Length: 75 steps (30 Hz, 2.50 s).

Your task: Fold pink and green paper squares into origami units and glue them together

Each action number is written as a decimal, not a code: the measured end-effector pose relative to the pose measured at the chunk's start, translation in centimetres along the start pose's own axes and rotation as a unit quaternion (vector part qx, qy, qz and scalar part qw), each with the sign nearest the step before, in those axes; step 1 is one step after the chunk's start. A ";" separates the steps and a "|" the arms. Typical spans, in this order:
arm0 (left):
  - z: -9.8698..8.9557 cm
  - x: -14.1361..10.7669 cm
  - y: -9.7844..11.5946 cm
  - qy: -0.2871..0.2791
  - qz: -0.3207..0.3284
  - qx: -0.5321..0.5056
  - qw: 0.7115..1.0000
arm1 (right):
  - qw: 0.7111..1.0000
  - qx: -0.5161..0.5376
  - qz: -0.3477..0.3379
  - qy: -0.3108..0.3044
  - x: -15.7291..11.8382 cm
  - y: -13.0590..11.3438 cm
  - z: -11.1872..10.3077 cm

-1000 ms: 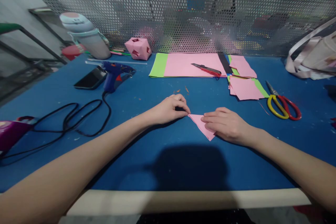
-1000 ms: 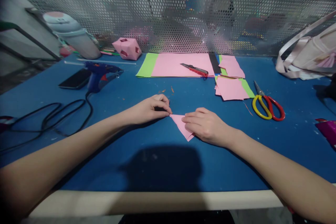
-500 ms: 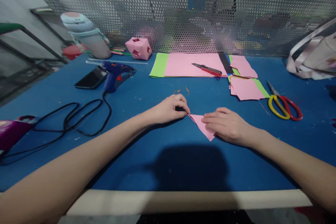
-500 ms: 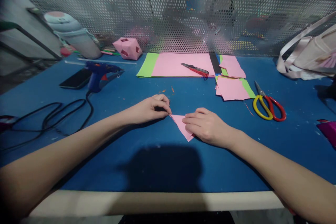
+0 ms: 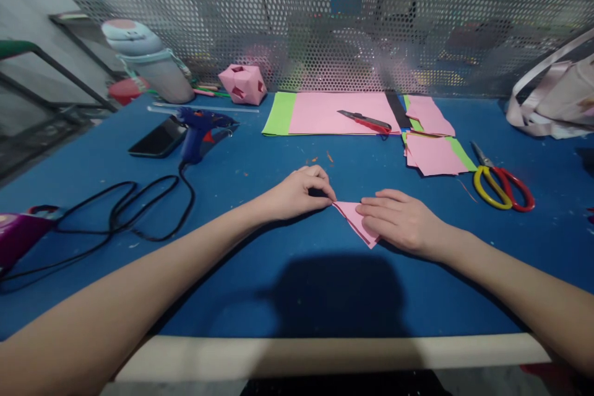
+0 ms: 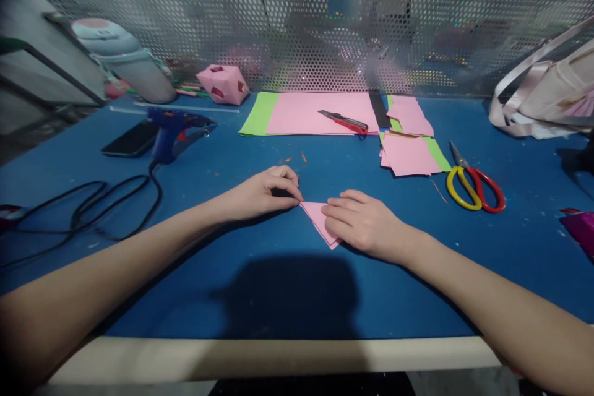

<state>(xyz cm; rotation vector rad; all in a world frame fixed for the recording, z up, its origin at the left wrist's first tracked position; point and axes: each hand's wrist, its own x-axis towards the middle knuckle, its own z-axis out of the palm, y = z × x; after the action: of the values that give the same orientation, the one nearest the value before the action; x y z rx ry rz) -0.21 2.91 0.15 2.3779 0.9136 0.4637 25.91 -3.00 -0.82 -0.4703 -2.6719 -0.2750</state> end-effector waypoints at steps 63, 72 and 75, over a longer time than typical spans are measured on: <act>0.2 0.2 0.5 0.004 -0.039 0.017 0.999 | 0.997 0.005 0.033 -0.075 -0.8 -1.4 -1.6; 0.3 0.3 0.6 0.003 -0.044 0.020 0.999 | 0.996 -0.006 0.032 -0.088 -0.7 -1.4 -1.7; 0.3 0.2 0.5 0.002 -0.039 0.021 0.999 | 0.995 0.000 0.035 -0.096 -0.7 -1.5 -1.7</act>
<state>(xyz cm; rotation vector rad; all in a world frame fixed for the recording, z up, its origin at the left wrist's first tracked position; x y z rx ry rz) 0.36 2.64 0.28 2.3703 1.0237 0.4240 26.58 -5.06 0.23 -0.6165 -2.8344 -0.2183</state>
